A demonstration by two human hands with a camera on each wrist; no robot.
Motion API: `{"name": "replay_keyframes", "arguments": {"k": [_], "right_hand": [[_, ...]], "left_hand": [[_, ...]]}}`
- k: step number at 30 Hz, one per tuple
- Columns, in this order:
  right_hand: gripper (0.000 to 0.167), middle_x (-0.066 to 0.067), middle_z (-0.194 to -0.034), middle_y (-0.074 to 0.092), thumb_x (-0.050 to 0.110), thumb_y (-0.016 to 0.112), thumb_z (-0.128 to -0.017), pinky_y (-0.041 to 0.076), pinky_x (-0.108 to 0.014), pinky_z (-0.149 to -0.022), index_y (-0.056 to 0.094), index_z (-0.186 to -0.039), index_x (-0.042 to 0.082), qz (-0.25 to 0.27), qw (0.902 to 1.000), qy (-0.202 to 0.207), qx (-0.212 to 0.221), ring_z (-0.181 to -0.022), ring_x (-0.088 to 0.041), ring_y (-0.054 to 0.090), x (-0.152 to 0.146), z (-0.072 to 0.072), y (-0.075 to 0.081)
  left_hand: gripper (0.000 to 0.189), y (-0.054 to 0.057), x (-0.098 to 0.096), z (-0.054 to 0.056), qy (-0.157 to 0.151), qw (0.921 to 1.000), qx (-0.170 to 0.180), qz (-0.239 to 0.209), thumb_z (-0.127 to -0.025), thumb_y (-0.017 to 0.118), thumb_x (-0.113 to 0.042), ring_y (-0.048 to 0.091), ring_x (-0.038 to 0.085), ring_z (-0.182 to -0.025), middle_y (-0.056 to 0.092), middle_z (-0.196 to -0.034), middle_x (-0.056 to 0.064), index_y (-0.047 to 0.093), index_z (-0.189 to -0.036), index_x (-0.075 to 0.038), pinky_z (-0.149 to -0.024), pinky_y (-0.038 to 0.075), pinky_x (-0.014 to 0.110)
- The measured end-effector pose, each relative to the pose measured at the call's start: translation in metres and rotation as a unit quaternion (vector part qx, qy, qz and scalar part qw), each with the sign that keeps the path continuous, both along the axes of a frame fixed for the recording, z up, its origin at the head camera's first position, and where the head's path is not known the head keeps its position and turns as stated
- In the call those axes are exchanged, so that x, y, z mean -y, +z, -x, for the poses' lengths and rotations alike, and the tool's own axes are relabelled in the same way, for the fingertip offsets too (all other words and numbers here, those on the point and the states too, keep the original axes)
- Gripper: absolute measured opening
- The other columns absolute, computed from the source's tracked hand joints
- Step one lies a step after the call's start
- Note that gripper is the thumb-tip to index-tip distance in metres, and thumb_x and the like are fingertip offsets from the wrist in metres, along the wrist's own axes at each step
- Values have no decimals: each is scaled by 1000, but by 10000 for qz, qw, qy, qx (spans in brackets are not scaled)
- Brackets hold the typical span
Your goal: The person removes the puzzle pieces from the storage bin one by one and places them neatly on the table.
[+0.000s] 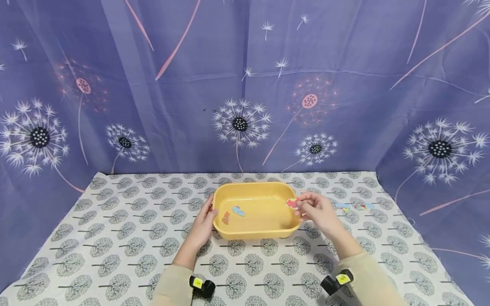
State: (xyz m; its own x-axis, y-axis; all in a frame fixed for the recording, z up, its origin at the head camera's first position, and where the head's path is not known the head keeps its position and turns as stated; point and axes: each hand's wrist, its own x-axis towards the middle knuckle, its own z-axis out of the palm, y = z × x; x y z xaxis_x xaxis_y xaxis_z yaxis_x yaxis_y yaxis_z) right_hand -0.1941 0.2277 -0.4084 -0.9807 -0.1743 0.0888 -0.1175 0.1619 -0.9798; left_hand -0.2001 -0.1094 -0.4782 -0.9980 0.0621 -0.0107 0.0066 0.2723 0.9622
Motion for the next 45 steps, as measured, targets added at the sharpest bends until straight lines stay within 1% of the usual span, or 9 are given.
{"name": "replay_keyframes", "arguments": {"k": [3, 11, 18, 24, 28, 36, 40, 43, 45], "right_hand": [[28, -5, -87, 67, 3, 55, -92, 60, -30, -62, 48, -113, -15, -18, 9999, -123, 62, -71, -13, 67, -8, -3, 0], [43, -1, -93, 61, 8, 53, -95, 60, -31, -66, 42, -133, -10, -230, 9988, -443, -2, -77, -10, 65, -33, -9, -12], [27, 1, -88, 63, 8, 53, -95, 60, -30, -63, 53, -121, 3, -235, 9937, -1088, 159, -74, -10, 65, -57, -10, -29], [33, 7, -85, 61, 15, 53, -97, 60, -28, -64, 48, -121, -7, -345, 9853, -1628, 372, -71, -6, 63, -73, -9, -42], [33, 11, -86, 60, 20, 52, -98, 60, -26, -69, 48, -117, -7, -479, 9838, -1679, 408, -76, -5, 63, -81, -8, -51], [29, 10, -84, 66, 18, 50, -98, 59, -24, -71, 47, -114, -6, -282, 9813, -1820, 558, -77, -5, 66, -91, -7, -59], [37, 13, -83, 64, 20, 50, -98, 59, -22, -68, 47, -121, -9, -482, 9775, -1961, 603, -76, -2, 64, -91, -6, -59], [38, 6, -87, 64, 20, 50, -98, 58, -22, -63, 49, -126, -7, -796, 9727, -2100, 580, -74, -1, 63, -90, -5, -60], [37, 3, -89, 64, 20, 51, -98, 58, -22, -61, 52, -126, -5, -1017, 9679, -2232, 555, -72, 0, 61, -90, -5, -62]], "left_hand": [[55, -1, 0, 0, 0, 10000, -15, 12, -101, 40, -35, 43, 38, -132, 31, -153, 15, 20, -152, -29, -109, 33, 54], [55, 0, 0, -1, 28, 10000, -10, -36, -100, 40, -35, 45, 37, -131, 32, -152, 14, 20, -151, -30, -109, 35, 54], [55, 1, -1, 0, -3, 10000, -23, -22, -100, 40, -34, 44, 35, -132, 31, -153, 13, 20, -152, -29, -109, 34, 52], [55, 1, 0, 1, 34, 10000, 18, 29, -100, 40, -34, 45, 36, -130, 33, -152, 12, 20, -151, -30, -110, 33, 54], [55, 2, 0, 1, -34, 10000, -25, 17, -101, 39, -33, 44, 38, -130, 30, -153, 14, 19, -152, -28, -110, 32, 56], [55, 2, 0, 1, -130, 9999, 74, -42, -102, 38, -33, 45, 37, -130, 30, -153, 15, 16, -152, -28, -108, 37, 51], [55, 2, 1, 1, -115, 9999, 91, 55, -102, 38, -32, 42, 37, -133, 29, -154, 13, 16, -152, -29, -110, 34, 52], [55, 2, 1, 1, -102, 9999, 14, 139, -101, 38, -33, 38, 37, -135, 29, -154, 12, 18, -152, -29, -111, 30, 54], [55, 8, 0, -1, -112, 9998, 8, 153, -101, 38, -31, 37, 37, -136, 29, -154, 12, 18, -152, -28, -112, 29, 54]]}}
